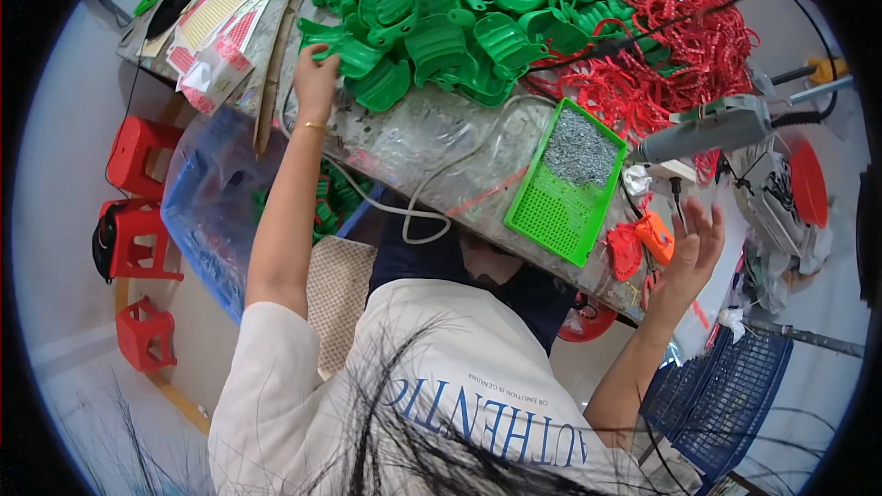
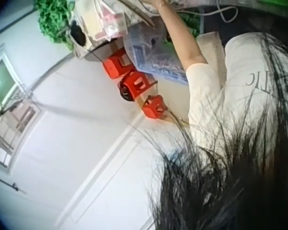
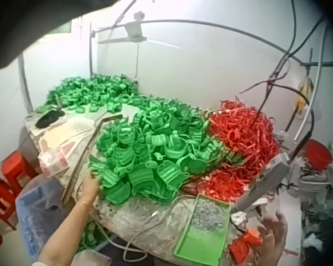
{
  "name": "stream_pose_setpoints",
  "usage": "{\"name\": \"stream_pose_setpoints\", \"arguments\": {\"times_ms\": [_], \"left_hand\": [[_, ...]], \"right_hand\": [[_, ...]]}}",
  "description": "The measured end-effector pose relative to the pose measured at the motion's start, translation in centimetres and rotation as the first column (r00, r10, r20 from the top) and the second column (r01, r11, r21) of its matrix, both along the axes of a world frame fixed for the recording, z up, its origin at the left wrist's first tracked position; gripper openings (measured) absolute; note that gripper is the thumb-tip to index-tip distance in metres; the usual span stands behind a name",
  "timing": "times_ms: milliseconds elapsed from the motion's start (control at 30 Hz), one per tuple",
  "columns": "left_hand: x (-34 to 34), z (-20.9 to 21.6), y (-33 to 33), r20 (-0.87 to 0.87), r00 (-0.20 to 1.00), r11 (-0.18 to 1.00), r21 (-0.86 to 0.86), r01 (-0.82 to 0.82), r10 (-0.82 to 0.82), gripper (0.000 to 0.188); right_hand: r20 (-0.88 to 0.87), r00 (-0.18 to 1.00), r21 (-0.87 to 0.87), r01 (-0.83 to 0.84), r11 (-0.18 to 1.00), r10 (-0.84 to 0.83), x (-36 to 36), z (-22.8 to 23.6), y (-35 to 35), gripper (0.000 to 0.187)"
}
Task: Assembling small plastic components by attaching red pieces to a green base using a handheld electric driver.
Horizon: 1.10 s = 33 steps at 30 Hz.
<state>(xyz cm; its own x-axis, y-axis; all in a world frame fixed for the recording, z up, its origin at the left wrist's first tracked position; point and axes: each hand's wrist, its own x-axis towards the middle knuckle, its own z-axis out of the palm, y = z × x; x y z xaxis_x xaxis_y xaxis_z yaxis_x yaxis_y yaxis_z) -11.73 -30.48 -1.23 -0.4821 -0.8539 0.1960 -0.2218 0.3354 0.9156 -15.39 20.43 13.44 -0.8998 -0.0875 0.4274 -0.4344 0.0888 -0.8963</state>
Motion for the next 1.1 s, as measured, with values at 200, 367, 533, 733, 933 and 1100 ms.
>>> {"name": "stream_pose_setpoints", "arguments": {"times_ms": [200,367,533,733,933,1100], "left_hand": [[4.9,5.5,5.9,-0.304,0.951,0.999,0.028,-0.041,0.047,0.021],[7.2,7.2,14.1,-0.260,0.959,0.986,0.093,0.136,-0.108,0.015],[7.5,9.4,23.8,-0.171,0.605,0.518,0.371,0.771,-0.777,0.015],[6.1,8.6,29.2,-0.407,0.413,0.120,0.578,0.807,-0.815,0.019],[5.0,7.6,31.5,-0.362,0.374,0.076,0.625,0.777,-0.854,0.031],[5.0,7.6,32.8,-0.786,0.481,-0.371,0.611,0.700,-0.388,0.079]], "right_hand": [[0.141,0.988,0.106,0.042,0.993,-0.057,2.9,-2.7,2.2,0.051],[0.236,0.962,0.170,-0.183,0.968,0.140,4.2,-4.0,-0.8,0.052],[0.196,0.959,0.354,-0.264,0.897,0.205,4.7,-1.4,-3.5,0.047],[0.227,0.855,0.657,-0.488,0.574,0.467,4.1,-0.3,-0.7,0.026],[0.147,0.923,0.710,-0.349,0.612,0.356,4.9,-1.5,1.5,0.025],[0.374,0.917,0.472,-0.313,0.824,0.135,5.5,-3.9,1.4,0.024]]}}
